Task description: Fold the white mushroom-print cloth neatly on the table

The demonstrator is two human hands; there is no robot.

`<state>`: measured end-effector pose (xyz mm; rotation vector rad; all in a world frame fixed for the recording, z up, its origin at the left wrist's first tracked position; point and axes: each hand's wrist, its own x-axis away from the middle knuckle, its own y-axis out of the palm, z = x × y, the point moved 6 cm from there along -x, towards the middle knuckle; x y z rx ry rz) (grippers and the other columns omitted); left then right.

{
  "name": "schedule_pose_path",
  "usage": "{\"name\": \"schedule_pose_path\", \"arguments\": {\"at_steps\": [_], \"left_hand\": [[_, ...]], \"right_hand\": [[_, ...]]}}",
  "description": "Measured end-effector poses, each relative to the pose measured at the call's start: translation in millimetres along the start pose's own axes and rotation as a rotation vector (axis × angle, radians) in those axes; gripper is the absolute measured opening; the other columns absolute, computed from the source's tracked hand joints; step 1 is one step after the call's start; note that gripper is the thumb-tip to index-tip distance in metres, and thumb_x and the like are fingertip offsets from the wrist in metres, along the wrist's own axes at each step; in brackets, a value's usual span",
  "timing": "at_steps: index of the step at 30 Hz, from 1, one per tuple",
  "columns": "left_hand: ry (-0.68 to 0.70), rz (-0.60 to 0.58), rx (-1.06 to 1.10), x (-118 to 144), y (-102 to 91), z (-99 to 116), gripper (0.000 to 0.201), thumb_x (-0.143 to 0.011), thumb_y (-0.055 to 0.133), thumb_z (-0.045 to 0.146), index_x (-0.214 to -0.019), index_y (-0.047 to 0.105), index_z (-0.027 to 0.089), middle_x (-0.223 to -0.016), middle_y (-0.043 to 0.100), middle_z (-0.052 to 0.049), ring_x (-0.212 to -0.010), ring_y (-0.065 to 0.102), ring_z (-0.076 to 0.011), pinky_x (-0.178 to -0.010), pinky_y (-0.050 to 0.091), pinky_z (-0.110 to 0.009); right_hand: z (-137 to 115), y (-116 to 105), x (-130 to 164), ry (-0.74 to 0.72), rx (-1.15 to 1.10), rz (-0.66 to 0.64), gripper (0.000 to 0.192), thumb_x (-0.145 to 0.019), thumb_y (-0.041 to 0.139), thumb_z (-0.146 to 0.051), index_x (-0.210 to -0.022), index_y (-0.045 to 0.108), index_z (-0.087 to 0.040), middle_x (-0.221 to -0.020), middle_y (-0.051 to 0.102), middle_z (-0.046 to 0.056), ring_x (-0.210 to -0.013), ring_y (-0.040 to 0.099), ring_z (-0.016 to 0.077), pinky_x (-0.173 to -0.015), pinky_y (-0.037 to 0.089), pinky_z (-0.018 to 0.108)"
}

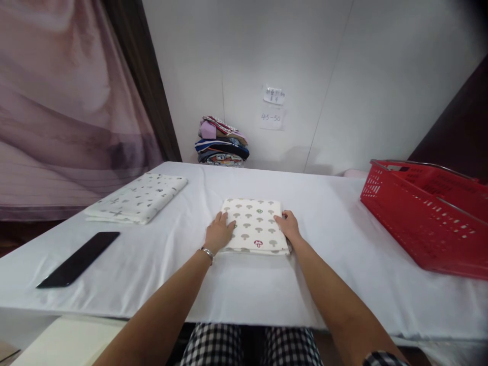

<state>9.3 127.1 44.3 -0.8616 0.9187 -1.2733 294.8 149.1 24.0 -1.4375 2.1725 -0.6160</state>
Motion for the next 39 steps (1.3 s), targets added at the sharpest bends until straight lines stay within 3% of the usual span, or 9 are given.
{"name": "schedule_pose_path", "arguments": {"at_steps": [4,9,17,23,29,35,39], "left_hand": [[-0.003,0.002,-0.021,-1.0,0.4,0.0,0.053,-0.089,0.037,0.044,-0.135,0.039,0.019,-0.147,0.031,-0.013,-0.128,0.039,-0.0305,-0.103,0.033,-0.045],[-0.003,-0.010,-0.050,-3.0,1.6,-0.7,0.055,-0.090,0.034,0.045,-0.137,0.037,0.018,-0.148,0.030,-0.013,-0.131,0.035,-0.0298,-0.104,0.032,-0.045],[0.016,-0.006,-0.061,-3.5,-0.4,-0.3,0.054,-0.090,0.034,0.045,-0.137,0.037,0.020,-0.147,0.031,-0.014,-0.128,0.040,-0.0305,-0.101,0.035,-0.047],[0.000,-0.094,-0.041,-4.0,-0.8,-0.4,0.056,-0.090,0.032,0.045,-0.139,0.036,0.019,-0.150,0.025,-0.012,-0.131,0.036,-0.0292,-0.104,0.033,-0.044],[-0.017,-0.107,-0.055,-4.0,-0.4,-1.0,0.058,-0.090,0.030,0.046,-0.141,0.034,0.018,-0.151,0.024,-0.012,-0.133,0.034,-0.0288,-0.106,0.032,-0.043],[-0.003,-0.081,-0.075,-1.1,-3.5,2.5,0.057,-0.090,0.029,0.045,-0.140,0.034,0.017,-0.150,0.026,-0.013,-0.133,0.034,-0.0278,-0.105,0.032,-0.043],[0.003,-0.074,-0.088,-1.0,-3.3,2.3,0.056,-0.090,0.029,0.044,-0.140,0.035,0.018,-0.150,0.027,-0.013,-0.131,0.037,-0.0280,-0.104,0.034,-0.042]], "right_hand": [[-0.1,1.4,-0.5,0.001,-0.043,-0.034,0.029,-0.069,0.057,-0.046,-0.082,0.057,-0.020,-0.090,0.064,0.004,-0.083,0.058,0.0204,-0.076,0.044,0.030],[0.8,2.2,-2.9,-0.071,-0.118,-0.015,0.022,-0.069,0.058,-0.042,-0.078,0.055,-0.021,-0.108,0.062,0.006,-0.099,0.056,0.0209,-0.087,0.042,0.031],[-1.3,3.0,-6.5,-0.125,-0.222,0.009,0.013,-0.069,0.058,-0.030,-0.063,0.054,-0.019,-0.134,0.048,0.010,-0.121,0.045,0.0235,-0.101,0.032,0.033],[5.4,-0.2,-8.9,-0.033,-0.264,0.058,0.012,-0.065,0.054,-0.030,-0.058,0.051,-0.020,-0.119,0.058,0.007,-0.104,0.054,0.0215,-0.090,0.039,0.030],[5.9,-1.3,-7.0,-0.008,-0.125,0.040,0.015,-0.065,0.055,-0.035,-0.065,0.053,-0.020,-0.093,0.064,0.005,-0.081,0.056,0.0183,-0.073,0.041,0.027],[6.6,-3.1,-7.0,0.001,-0.039,0.061,0.031,-0.067,0.057,-0.040,-0.088,0.056,-0.018,-0.092,0.062,0.007,-0.082,0.056,0.0194,-0.072,0.041,0.027],[5.1,-1.9,-8.3,-0.036,-0.033,0.061,0.026,-0.068,0.058,-0.038,-0.084,0.057,-0.018,-0.094,0.063,0.008,-0.088,0.056,0.0203,-0.077,0.040,0.028]]}}
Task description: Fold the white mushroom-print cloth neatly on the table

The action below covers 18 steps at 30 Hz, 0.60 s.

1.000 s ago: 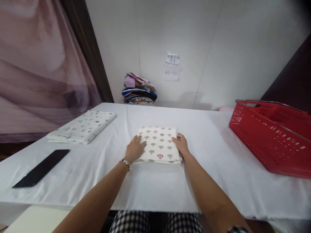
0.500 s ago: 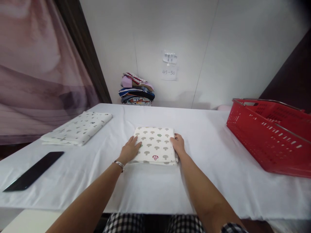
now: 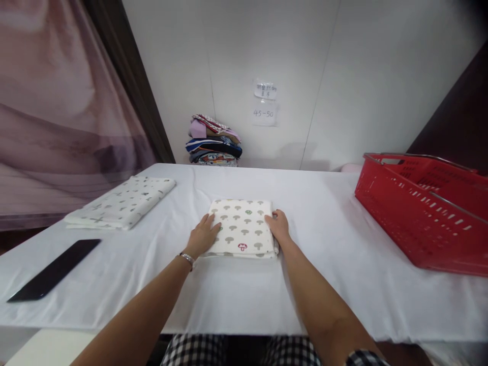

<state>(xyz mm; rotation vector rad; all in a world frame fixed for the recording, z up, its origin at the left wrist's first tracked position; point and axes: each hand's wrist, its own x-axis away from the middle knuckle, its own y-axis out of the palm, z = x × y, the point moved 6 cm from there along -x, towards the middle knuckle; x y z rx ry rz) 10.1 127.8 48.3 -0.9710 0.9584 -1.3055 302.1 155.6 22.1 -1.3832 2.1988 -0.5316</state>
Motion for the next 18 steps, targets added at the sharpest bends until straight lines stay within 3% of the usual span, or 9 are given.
{"name": "schedule_pose_path", "arguments": {"at_steps": [5,10,15,18], "left_hand": [[0.010,0.020,-0.017,-1.6,1.3,-1.9,0.055,-0.090,0.031,0.044,-0.140,0.035,0.021,-0.149,0.029,-0.012,-0.131,0.037,-0.0276,-0.103,0.035,-0.043],[0.010,0.010,0.007,-2.6,3.1,-2.9,0.056,-0.090,0.031,0.044,-0.140,0.034,0.019,-0.149,0.028,-0.013,-0.132,0.035,-0.0274,-0.105,0.033,-0.043],[0.031,0.029,-0.012,-4.8,5.5,-5.3,0.053,-0.090,0.033,0.044,-0.139,0.036,0.024,-0.148,0.030,-0.011,-0.129,0.038,-0.0279,-0.102,0.035,-0.044],[0.086,0.035,-0.055,-4.6,6.9,-3.6,0.051,-0.088,0.041,0.043,-0.137,0.037,0.030,-0.146,0.033,-0.008,-0.129,0.039,-0.0280,-0.100,0.037,-0.044]], "right_hand": [[-0.2,1.1,-0.8,0.017,-0.040,-0.032,0.015,-0.067,0.058,-0.035,-0.067,0.052,-0.021,-0.091,0.063,0.006,-0.087,0.056,0.0196,-0.076,0.040,0.027],[-7.2,2.6,0.6,-0.069,-0.002,-0.080,0.027,-0.071,0.057,-0.042,-0.056,0.049,-0.021,-0.099,0.063,0.010,-0.091,0.056,0.0214,-0.078,0.040,0.029],[-11.1,2.0,1.1,-0.093,-0.050,-0.131,0.027,-0.075,0.047,-0.038,-0.057,0.056,-0.021,-0.089,0.066,0.006,-0.082,0.058,0.0189,-0.071,0.042,0.025],[-9.3,0.5,-0.3,-0.084,-0.030,-0.124,0.026,-0.074,0.046,-0.036,-0.056,0.058,-0.020,-0.093,0.067,0.006,-0.086,0.058,0.0191,-0.071,0.042,0.024]]}}
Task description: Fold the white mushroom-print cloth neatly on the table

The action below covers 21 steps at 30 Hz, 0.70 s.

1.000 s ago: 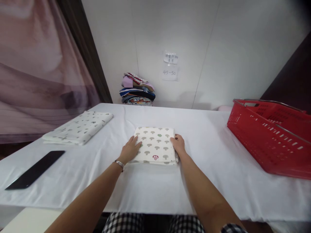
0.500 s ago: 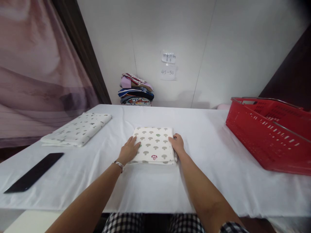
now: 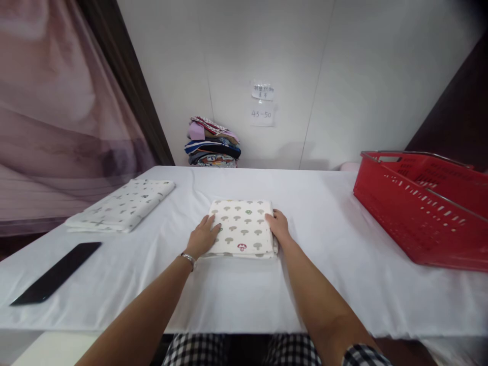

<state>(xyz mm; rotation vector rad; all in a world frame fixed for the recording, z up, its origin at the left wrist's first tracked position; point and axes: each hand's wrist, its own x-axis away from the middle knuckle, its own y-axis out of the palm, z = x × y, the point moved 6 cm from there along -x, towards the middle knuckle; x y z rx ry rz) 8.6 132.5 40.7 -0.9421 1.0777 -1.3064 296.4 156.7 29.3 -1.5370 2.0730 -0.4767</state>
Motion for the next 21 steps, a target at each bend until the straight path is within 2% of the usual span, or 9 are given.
{"name": "schedule_pose_path", "arguments": {"at_steps": [7,10,14,18,21], "left_hand": [[-0.056,-0.034,0.049,-2.0,-4.7,-1.1,0.054,-0.090,0.031,0.045,-0.138,0.038,0.020,-0.147,0.031,-0.014,-0.129,0.038,-0.0293,-0.102,0.035,-0.045],[-0.038,0.015,0.019,-9.1,-12.4,6.8,0.057,-0.090,0.031,0.049,-0.137,0.039,0.019,-0.146,0.033,-0.015,-0.132,0.033,-0.0293,-0.104,0.032,-0.046],[0.055,0.070,-0.067,-22.8,-13.3,38.5,0.057,-0.090,0.031,0.050,-0.136,0.039,0.016,-0.148,0.031,-0.013,-0.136,0.026,-0.0263,-0.108,0.023,-0.047],[0.209,0.003,-0.117,-31.1,5.5,79.9,0.059,-0.090,0.028,0.053,-0.138,0.038,0.019,-0.150,0.026,-0.010,-0.138,0.020,-0.0272,-0.110,0.016,-0.050],[0.266,-0.034,-0.146,-30.8,17.9,96.1,0.062,-0.091,0.025,0.055,-0.141,0.035,0.019,-0.151,0.025,-0.009,-0.139,0.017,-0.0287,-0.110,0.013,-0.052]], "right_hand": [[4.3,3.0,-1.6,-0.011,0.073,-0.016,0.029,-0.073,0.048,-0.035,-0.049,0.054,-0.019,-0.097,0.066,0.009,-0.086,0.058,0.0200,-0.075,0.042,0.026],[4.8,3.5,-1.7,-0.017,0.042,-0.015,0.027,-0.072,0.049,-0.034,-0.049,0.052,-0.020,-0.094,0.066,0.008,-0.090,0.058,0.0213,-0.077,0.042,0.027],[6.6,3.4,-2.3,-0.005,0.055,0.011,0.028,-0.073,0.052,-0.038,-0.051,0.050,-0.021,-0.105,0.064,0.009,-0.097,0.056,0.0225,-0.084,0.041,0.030],[8.5,3.7,-3.1,0.010,0.064,0.040,0.033,-0.075,0.054,-0.047,-0.056,0.050,-0.021,-0.116,0.060,0.013,-0.108,0.053,0.0248,-0.091,0.038,0.033],[10.0,4.1,-4.0,0.018,0.050,0.047,0.033,-0.077,0.052,-0.048,-0.060,0.051,-0.020,-0.120,0.057,0.016,-0.112,0.051,0.0256,-0.093,0.036,0.034]]}}
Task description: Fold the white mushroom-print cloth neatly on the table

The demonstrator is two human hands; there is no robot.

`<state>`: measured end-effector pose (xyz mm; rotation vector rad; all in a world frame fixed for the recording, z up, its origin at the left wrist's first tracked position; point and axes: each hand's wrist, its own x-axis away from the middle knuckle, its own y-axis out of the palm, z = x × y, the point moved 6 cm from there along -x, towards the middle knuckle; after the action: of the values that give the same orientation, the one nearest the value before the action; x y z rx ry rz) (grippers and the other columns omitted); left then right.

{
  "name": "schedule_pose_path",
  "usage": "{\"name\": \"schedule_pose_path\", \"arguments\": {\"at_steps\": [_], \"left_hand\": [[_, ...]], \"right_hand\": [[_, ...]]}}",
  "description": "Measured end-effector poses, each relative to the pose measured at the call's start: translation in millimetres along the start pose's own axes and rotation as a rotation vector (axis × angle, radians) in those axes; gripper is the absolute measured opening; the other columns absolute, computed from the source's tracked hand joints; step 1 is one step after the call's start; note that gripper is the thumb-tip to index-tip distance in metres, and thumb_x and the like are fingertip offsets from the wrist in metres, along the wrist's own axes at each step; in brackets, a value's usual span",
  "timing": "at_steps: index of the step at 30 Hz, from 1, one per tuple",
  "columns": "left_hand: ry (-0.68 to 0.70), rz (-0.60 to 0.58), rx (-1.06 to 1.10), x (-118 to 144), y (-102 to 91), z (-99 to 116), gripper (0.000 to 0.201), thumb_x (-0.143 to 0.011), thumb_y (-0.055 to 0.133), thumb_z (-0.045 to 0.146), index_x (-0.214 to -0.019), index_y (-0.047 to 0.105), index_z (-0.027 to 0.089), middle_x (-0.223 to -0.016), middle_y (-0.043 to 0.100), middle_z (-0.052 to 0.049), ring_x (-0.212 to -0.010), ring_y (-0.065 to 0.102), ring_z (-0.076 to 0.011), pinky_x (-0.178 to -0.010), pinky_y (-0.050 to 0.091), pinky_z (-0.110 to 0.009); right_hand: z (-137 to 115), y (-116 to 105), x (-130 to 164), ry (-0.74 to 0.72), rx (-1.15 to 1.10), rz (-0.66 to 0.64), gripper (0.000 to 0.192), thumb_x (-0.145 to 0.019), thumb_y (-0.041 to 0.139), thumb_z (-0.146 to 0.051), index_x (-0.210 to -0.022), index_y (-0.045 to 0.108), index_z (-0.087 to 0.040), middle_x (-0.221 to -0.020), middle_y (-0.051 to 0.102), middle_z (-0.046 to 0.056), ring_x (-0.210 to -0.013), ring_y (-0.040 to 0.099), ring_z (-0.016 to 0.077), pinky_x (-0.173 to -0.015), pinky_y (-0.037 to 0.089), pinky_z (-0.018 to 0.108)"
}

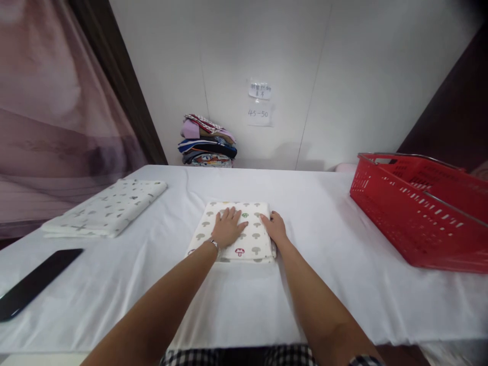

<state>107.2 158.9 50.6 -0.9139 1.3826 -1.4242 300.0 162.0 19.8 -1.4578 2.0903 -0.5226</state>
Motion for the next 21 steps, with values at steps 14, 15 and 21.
{"name": "schedule_pose_path", "arguments": {"at_steps": [14,15,21], "left_hand": [[0.072,0.038,-0.014,7.3,1.3,3.4,0.057,-0.092,0.025,0.052,-0.140,0.038,0.024,-0.149,0.030,-0.006,-0.139,0.020,-0.0278,-0.110,0.015,-0.052],[0.073,0.042,-0.023,7.1,1.7,4.0,0.056,-0.092,0.026,0.051,-0.140,0.038,0.025,-0.149,0.030,-0.006,-0.138,0.020,-0.0283,-0.110,0.016,-0.052],[0.082,0.067,-0.065,7.6,3.4,5.7,0.052,-0.092,0.028,0.049,-0.139,0.039,0.028,-0.149,0.032,-0.005,-0.138,0.021,-0.0290,-0.109,0.015,-0.054]], "right_hand": [[0.9,-0.7,-3.8,0.023,-0.045,0.006,0.029,-0.076,0.050,-0.041,-0.055,0.053,-0.021,-0.110,0.063,0.010,-0.097,0.056,0.0225,-0.087,0.040,0.031],[0.7,-1.2,-5.0,0.029,-0.056,0.004,0.032,-0.077,0.051,-0.045,-0.056,0.053,-0.021,-0.105,0.064,0.010,-0.094,0.057,0.0223,-0.085,0.041,0.031],[2.5,2.6,-29.8,0.190,-0.092,-0.051,0.039,-0.074,0.053,-0.057,-0.067,0.059,-0.019,-0.071,0.065,0.007,-0.072,0.060,0.0215,-0.065,0.043,0.029]]}}
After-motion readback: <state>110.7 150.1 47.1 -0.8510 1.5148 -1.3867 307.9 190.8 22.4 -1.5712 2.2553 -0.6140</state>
